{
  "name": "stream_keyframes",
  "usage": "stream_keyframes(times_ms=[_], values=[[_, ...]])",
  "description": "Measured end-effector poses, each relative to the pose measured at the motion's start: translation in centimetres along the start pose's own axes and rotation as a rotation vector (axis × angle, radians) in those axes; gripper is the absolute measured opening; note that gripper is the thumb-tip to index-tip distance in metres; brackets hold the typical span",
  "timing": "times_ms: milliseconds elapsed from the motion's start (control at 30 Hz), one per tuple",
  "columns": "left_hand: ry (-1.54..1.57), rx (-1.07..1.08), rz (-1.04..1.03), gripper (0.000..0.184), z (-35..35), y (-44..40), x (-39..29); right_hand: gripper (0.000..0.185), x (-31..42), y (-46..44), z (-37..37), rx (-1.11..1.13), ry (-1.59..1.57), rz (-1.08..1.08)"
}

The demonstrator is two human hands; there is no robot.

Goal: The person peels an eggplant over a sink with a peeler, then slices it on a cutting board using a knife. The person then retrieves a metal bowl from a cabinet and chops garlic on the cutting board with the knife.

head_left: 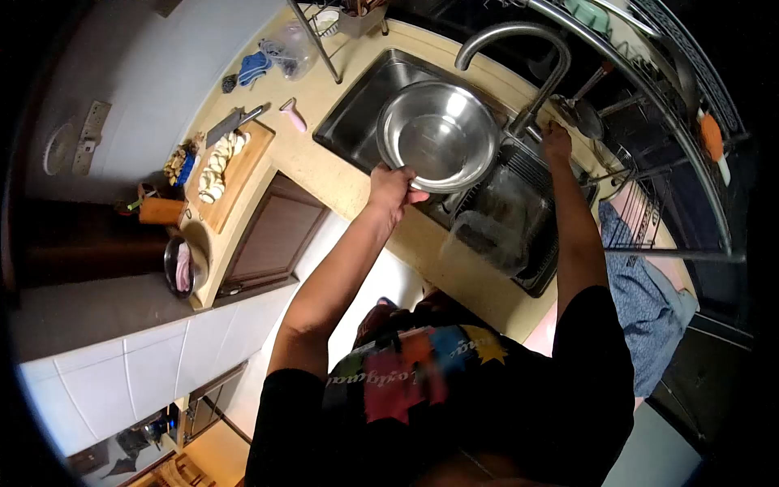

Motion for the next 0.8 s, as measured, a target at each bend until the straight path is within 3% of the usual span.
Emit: stream_keyframes(times_ms=[67,167,200,267,367,567,633,733,800], values=[[0.018,0.032,-0.024,0.034,-1.8,-2.5,-1.0,0.037,-1.0,-0.6,-1.1,0.120,0.117,-0.126],[-0.018,0.045,0.033,0.033,-3.3,-5.5,-1.1,0.036,-6.4,-2.3,-4.6,-0.102,-0.265,0.160],[0.013,0.003,0.043,0.033,-0.8,-4.0,-3.2,0.034,-3.8,-4.3,-6.7,-0.071,-0.339,0.188],[0.004,-0.005,0.049,0.034,-1.7,-3.9,-4.0,0.033,-4.5,-5.0,-6.9,-0.093,-0.401,0.151],[0.005,0.019,0.087,0.036,-2.4,-5.7,-3.9,0.029,-1.1,-3.6,-1.4,-0.195,-0.285,0.139],[0.035,-0.021,0.037,0.029,-1.1,-6.3,-6.7,0.025,2.0,-2.5,0.8,-0.013,-0.419,-0.156],[0.064,-0.019,0.106,0.023,-1.3,-6.7,-6.5,0.026,0.8,-3.2,0.2,0.018,-0.249,-0.251],[0.073,-0.052,0.185,0.016,-1.3,-6.1,-5.6,0.030,0.2,-4.1,-1.6,0.153,-0.286,-0.247],[0.054,-0.086,0.232,0.020,-1.4,-4.5,-5.1,0.030,1.3,-3.9,-0.1,0.034,-0.293,-0.149]])
Point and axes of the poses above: each hand's wrist, its own y-axis away from the middle knuckle, its own z-axis out of the back of the hand, x = y × z, the point moved 10 cm from there along -y, towards the middle knuckle, and after that the axes turned 5 degrees about x, right-handed, at the moved point
